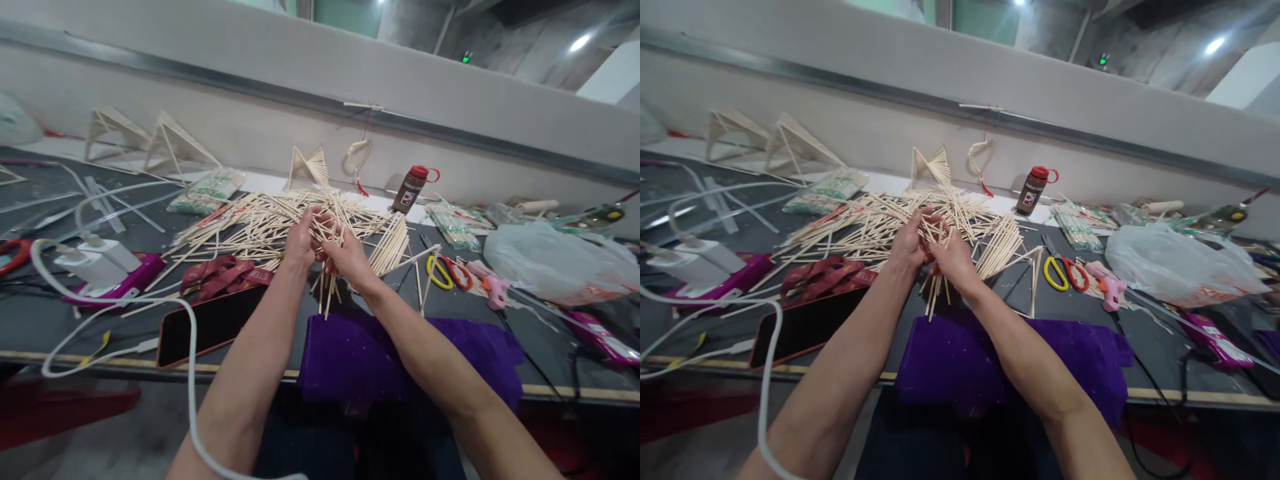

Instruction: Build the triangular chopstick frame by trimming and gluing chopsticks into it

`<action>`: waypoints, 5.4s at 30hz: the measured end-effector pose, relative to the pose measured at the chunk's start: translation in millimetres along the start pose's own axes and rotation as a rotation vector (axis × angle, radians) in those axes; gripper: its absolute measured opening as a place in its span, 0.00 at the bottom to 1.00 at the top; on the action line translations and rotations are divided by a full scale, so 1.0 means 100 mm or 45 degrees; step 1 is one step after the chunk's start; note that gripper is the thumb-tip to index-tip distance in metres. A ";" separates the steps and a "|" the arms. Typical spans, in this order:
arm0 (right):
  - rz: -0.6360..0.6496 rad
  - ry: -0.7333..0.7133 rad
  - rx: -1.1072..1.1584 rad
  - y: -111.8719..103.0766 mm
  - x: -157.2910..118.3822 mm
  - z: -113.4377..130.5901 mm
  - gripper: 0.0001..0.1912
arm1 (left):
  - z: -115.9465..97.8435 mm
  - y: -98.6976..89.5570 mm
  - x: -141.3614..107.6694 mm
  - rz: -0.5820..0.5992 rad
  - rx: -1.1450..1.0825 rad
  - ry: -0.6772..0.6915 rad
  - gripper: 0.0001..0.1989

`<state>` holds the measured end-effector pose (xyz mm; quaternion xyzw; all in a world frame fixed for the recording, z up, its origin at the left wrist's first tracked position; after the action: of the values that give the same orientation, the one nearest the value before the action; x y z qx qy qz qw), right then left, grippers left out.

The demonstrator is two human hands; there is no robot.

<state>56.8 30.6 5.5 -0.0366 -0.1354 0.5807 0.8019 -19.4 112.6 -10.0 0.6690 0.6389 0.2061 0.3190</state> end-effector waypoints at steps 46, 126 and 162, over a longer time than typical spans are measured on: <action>0.272 -0.382 -0.824 0.08 0.00 -0.16 0.15 | -0.37 -0.12 0.08 -0.080 -0.046 0.107 0.10; -0.079 -0.597 0.058 -1.33 -0.26 0.78 0.09 | 0.01 0.10 -0.15 0.172 2.777 0.528 0.09; -0.026 -0.631 -0.607 -1.12 -0.37 0.64 0.08 | -0.02 0.55 -0.80 0.381 0.455 0.170 0.12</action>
<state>132.4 -46.2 85.2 -0.0794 -0.4582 0.5161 0.7193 11.4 35.0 39.8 0.7869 0.5786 0.1787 0.1186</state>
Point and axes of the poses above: each hand's wrist, its own x-axis towards the middle knuckle, its own y-axis out of the palm, z = x × y, the point moved 4 cm from there along x, towards the middle knuckle, and after that the axes turned 9 degrees about -z, right-handed, at the moved point
